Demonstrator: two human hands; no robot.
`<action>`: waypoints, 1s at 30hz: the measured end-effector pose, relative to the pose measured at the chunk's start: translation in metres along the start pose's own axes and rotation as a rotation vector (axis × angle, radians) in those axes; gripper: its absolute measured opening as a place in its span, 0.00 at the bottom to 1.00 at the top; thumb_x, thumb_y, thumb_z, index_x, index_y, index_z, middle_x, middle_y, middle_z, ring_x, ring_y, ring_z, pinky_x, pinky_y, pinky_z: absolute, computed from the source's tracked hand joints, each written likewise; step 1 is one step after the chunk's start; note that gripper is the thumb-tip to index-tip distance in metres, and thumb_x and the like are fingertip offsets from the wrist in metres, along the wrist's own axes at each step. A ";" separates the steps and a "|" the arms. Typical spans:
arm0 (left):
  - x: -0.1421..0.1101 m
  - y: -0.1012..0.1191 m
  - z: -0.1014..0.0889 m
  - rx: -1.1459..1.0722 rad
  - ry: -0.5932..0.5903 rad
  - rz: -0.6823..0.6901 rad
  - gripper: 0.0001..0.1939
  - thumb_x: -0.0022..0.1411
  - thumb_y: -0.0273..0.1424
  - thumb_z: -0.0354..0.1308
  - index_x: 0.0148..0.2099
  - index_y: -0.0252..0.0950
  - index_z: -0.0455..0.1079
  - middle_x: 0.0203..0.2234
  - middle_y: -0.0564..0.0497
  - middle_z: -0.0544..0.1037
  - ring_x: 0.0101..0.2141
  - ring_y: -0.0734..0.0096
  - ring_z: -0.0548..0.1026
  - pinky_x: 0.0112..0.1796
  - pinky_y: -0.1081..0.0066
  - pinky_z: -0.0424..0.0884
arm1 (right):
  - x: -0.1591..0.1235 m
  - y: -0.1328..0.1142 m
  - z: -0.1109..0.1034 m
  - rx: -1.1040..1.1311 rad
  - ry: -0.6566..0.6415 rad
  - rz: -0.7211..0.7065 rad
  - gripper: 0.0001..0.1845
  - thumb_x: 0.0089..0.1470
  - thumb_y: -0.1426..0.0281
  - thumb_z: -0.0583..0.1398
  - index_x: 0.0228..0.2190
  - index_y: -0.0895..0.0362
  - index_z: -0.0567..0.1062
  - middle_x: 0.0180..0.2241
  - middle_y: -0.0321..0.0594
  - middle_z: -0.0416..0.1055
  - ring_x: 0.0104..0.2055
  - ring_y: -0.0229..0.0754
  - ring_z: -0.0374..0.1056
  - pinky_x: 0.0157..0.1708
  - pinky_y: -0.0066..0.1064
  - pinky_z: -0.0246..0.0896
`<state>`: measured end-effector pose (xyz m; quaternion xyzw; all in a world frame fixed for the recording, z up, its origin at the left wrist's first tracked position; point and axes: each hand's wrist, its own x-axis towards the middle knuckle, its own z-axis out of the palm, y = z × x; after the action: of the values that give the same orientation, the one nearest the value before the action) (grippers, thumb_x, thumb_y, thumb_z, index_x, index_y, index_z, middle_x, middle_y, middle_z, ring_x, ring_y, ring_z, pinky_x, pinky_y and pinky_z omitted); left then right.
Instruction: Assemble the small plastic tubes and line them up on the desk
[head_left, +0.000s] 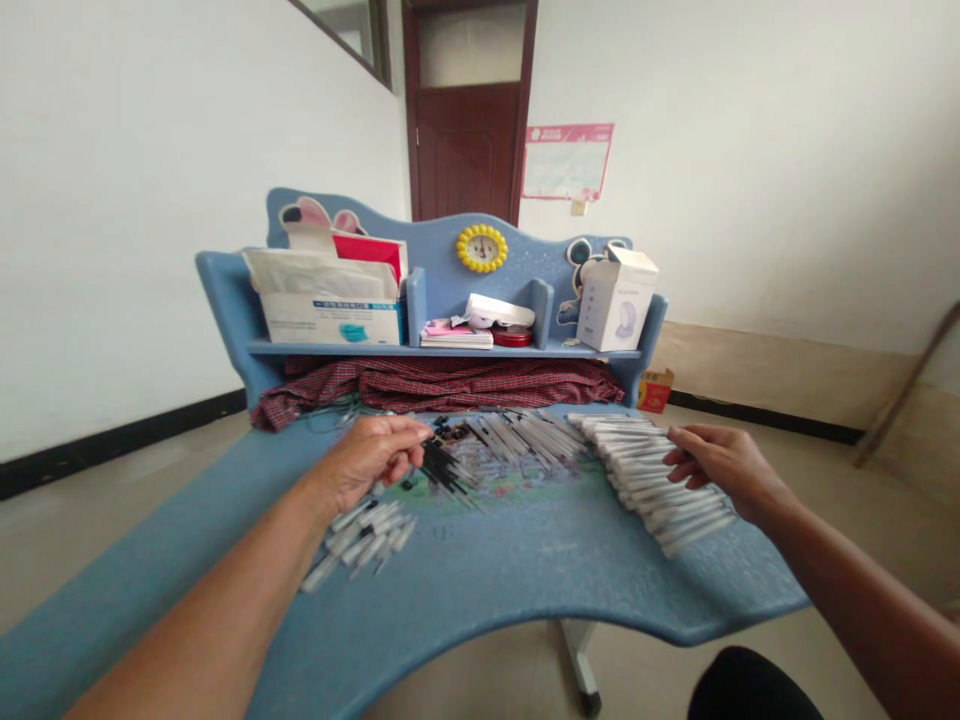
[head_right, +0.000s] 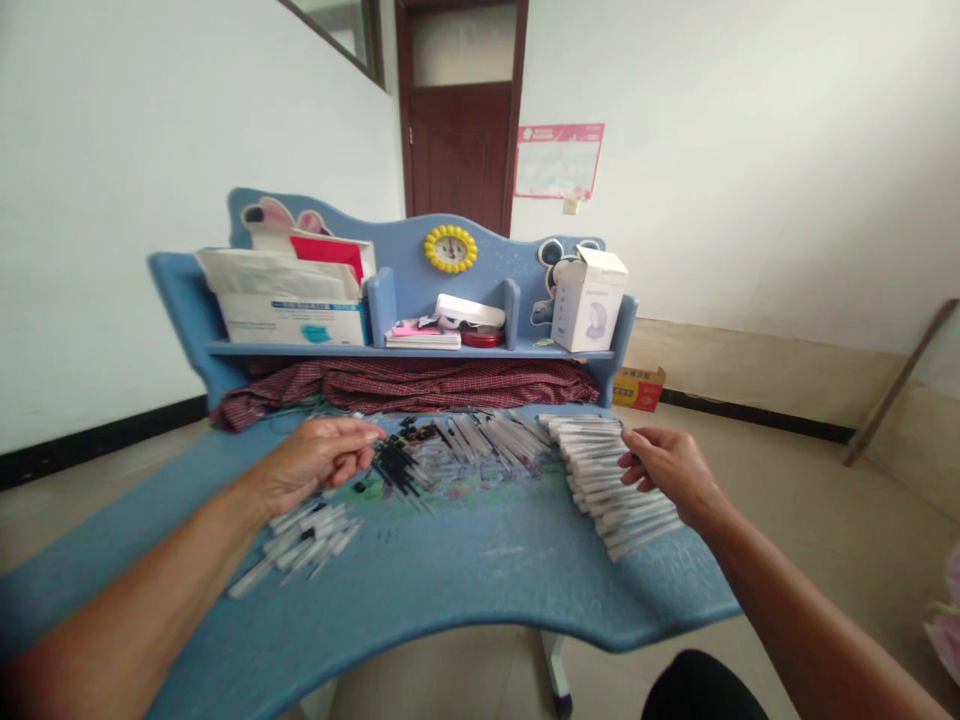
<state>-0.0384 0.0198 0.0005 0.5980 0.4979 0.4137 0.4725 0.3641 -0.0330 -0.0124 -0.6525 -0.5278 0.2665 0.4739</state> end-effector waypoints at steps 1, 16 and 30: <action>0.000 0.001 0.000 -0.001 -0.004 -0.003 0.11 0.47 0.34 0.60 0.32 0.31 0.70 0.16 0.54 0.70 0.12 0.82 0.59 0.14 0.79 0.49 | -0.002 0.000 0.001 -0.022 0.007 -0.021 0.19 0.49 0.57 0.57 0.28 0.63 0.74 0.26 0.49 0.74 0.21 0.38 0.70 0.15 0.25 0.61; 0.002 -0.004 -0.004 0.036 -0.030 0.026 0.11 0.51 0.33 0.58 0.34 0.30 0.69 0.17 0.54 0.71 0.12 0.82 0.60 0.14 0.79 0.51 | -0.008 0.009 0.004 -0.068 -0.125 -0.200 0.27 0.48 0.61 0.57 0.48 0.60 0.65 0.29 0.43 0.75 0.25 0.41 0.70 0.23 0.30 0.63; 0.001 -0.001 0.000 0.081 -0.085 -0.012 0.13 0.51 0.35 0.57 0.36 0.31 0.68 0.17 0.55 0.71 0.12 0.82 0.60 0.14 0.80 0.53 | 0.034 0.054 -0.054 -0.778 -0.177 -0.590 0.15 0.54 0.62 0.53 0.36 0.54 0.75 0.37 0.40 0.76 0.37 0.43 0.72 0.37 0.30 0.65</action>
<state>-0.0389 0.0209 -0.0006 0.6309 0.4973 0.3645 0.4709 0.4440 -0.0185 -0.0336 -0.5786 -0.7886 -0.0413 0.2040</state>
